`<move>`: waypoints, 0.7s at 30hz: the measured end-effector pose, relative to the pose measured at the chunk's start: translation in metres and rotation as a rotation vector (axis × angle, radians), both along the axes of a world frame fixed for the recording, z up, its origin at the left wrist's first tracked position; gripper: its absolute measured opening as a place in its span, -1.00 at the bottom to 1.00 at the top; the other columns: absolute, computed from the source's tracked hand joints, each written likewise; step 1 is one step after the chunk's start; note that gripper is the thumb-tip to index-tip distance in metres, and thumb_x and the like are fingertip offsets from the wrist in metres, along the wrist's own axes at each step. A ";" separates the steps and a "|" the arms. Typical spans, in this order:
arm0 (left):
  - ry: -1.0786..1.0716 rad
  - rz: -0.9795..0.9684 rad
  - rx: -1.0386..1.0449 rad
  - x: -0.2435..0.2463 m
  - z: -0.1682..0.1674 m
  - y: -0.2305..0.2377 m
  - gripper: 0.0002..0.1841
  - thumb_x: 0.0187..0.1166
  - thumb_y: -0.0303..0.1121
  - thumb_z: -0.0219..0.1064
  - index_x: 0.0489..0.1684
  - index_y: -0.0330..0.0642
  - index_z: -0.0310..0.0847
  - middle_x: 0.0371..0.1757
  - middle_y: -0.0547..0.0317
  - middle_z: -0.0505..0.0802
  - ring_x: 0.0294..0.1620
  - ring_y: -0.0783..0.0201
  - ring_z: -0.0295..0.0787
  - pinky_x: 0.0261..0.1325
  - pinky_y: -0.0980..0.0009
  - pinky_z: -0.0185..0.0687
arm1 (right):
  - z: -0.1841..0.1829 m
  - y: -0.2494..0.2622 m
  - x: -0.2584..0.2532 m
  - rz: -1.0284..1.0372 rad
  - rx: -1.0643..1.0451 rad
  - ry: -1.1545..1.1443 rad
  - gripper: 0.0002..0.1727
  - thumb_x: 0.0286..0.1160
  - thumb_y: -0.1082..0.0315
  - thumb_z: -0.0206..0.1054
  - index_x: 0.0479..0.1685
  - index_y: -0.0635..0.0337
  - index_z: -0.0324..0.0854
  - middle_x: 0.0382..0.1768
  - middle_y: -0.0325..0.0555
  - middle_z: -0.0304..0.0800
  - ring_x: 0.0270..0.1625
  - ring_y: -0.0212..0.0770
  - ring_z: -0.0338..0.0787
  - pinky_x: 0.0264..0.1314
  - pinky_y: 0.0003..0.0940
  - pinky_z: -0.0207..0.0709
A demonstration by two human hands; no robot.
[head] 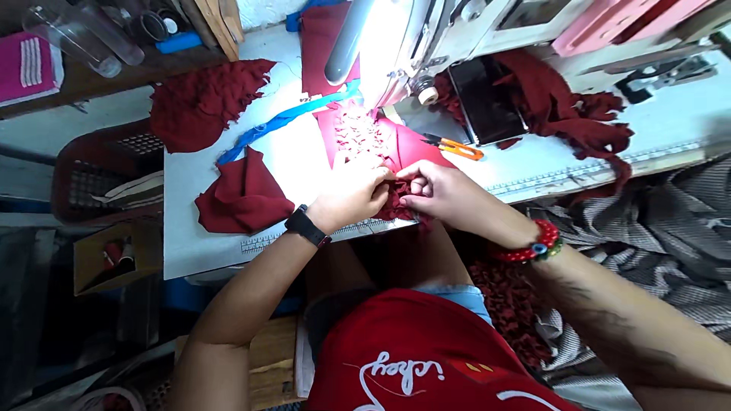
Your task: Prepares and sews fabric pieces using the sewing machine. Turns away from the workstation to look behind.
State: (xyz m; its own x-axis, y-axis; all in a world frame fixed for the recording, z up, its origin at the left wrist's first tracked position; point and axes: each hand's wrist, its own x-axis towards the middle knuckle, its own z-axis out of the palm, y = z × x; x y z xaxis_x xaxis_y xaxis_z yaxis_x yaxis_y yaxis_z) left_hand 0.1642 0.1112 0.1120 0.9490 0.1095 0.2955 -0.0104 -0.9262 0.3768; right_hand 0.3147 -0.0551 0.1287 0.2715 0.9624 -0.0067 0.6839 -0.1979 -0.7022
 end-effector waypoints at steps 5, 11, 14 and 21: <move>-0.002 0.064 0.015 0.006 0.001 -0.005 -0.81 0.52 -0.23 0.42 -0.05 -0.02 0.84 -0.04 0.16 0.87 0.13 0.08 0.75 0.38 -0.22 0.36 | 0.018 -0.008 0.013 -0.070 -0.086 0.409 -0.71 0.49 0.46 0.48 0.17 0.14 0.69 -0.53 -0.20 0.66 -0.62 -0.41 0.55 -0.58 -0.56 0.46; -0.082 0.101 -0.033 0.007 -0.006 -0.005 -0.87 0.55 -0.36 0.38 -0.14 -0.07 0.85 -0.16 0.13 0.87 0.09 0.11 0.76 0.37 -0.13 0.34 | 0.020 0.008 0.022 -0.075 -0.146 0.584 -0.86 0.59 0.58 0.29 -0.07 0.29 0.75 -0.49 -0.15 0.73 -0.50 -0.37 0.69 -0.39 -0.52 0.64; -0.081 0.110 -0.047 0.007 -0.007 -0.004 -0.86 0.55 -0.36 0.39 -0.11 -0.05 0.87 -0.15 0.14 0.87 0.10 0.12 0.74 0.42 -0.14 0.28 | 0.018 0.008 0.021 -0.070 -0.136 0.495 -0.91 0.61 0.39 0.38 -0.16 0.15 0.79 -0.62 -0.24 0.66 -0.72 -0.45 0.46 -0.72 -0.60 0.29; -0.104 0.121 -0.075 0.009 -0.012 -0.001 -0.85 0.58 -0.31 0.36 -0.11 -0.01 0.88 -0.21 0.20 0.88 0.03 0.20 0.78 0.43 -0.13 0.28 | -0.001 0.014 0.013 -0.058 0.101 -0.121 -0.83 0.56 0.18 0.43 -0.19 0.05 0.85 -0.32 -0.15 0.77 -0.18 -0.18 0.74 -0.07 -0.08 0.56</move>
State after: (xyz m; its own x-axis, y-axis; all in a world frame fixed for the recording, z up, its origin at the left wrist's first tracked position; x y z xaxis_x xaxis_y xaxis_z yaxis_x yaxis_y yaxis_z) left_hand 0.1734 0.1105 0.0999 0.8924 0.2467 0.3780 0.0570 -0.8923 0.4478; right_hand 0.3279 -0.0408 0.1278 0.3192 0.9394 0.1254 0.7542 -0.1717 -0.6338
